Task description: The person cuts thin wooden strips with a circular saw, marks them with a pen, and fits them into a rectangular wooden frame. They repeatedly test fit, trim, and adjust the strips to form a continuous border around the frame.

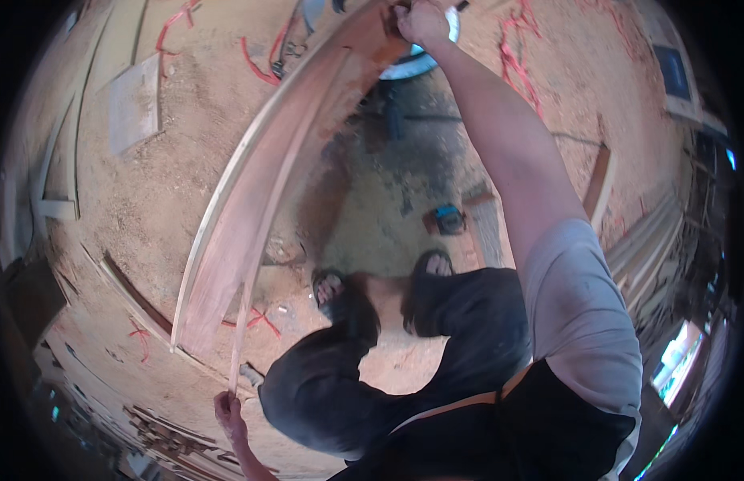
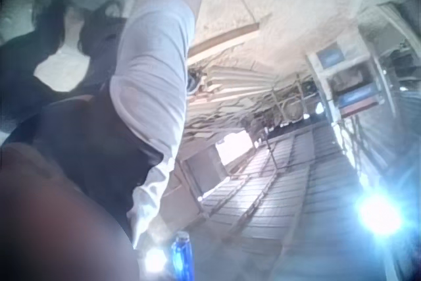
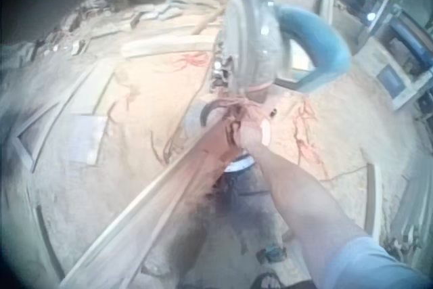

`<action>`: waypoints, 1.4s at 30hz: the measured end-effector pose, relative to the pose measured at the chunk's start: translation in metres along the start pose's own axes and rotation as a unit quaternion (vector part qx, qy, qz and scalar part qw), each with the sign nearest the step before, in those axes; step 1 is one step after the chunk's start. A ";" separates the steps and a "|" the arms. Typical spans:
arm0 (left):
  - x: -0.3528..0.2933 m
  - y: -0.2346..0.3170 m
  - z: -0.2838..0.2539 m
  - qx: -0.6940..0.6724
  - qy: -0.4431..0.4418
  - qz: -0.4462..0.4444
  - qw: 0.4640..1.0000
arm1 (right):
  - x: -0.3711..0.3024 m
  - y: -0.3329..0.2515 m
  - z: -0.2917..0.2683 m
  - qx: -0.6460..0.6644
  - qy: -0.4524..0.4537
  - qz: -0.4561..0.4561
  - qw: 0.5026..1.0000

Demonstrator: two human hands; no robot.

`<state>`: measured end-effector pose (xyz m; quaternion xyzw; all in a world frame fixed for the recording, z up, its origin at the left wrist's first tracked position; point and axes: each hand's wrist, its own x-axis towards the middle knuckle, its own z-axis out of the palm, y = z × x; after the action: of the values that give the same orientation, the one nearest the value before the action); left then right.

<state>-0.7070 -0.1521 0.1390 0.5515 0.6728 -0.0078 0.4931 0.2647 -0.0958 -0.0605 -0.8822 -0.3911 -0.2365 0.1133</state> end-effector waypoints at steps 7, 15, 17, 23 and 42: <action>0.043 0.068 0.067 0.049 0.030 0.126 0.990 | 0.003 0.058 -0.021 0.038 -0.132 -0.034 0.990; 0.189 0.308 0.240 0.198 0.013 0.379 0.904 | -0.026 0.250 -0.206 0.138 -0.040 0.242 0.960; 0.215 0.362 0.293 0.255 0.038 0.456 0.852 | -0.052 0.259 -0.258 0.149 -0.072 0.248 0.954; 0.241 0.459 0.392 0.400 0.065 0.560 0.722 | -0.117 0.214 -0.394 0.158 -0.159 0.221 0.949; 0.293 0.502 0.425 0.458 0.217 0.723 0.469 | -0.226 -0.049 -0.454 0.285 -0.349 0.024 0.892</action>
<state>-0.0241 0.0240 -0.0086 0.9729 0.0198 0.1640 -0.1620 -0.0522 -0.3818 0.2175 -0.8468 -0.4348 0.2114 0.2220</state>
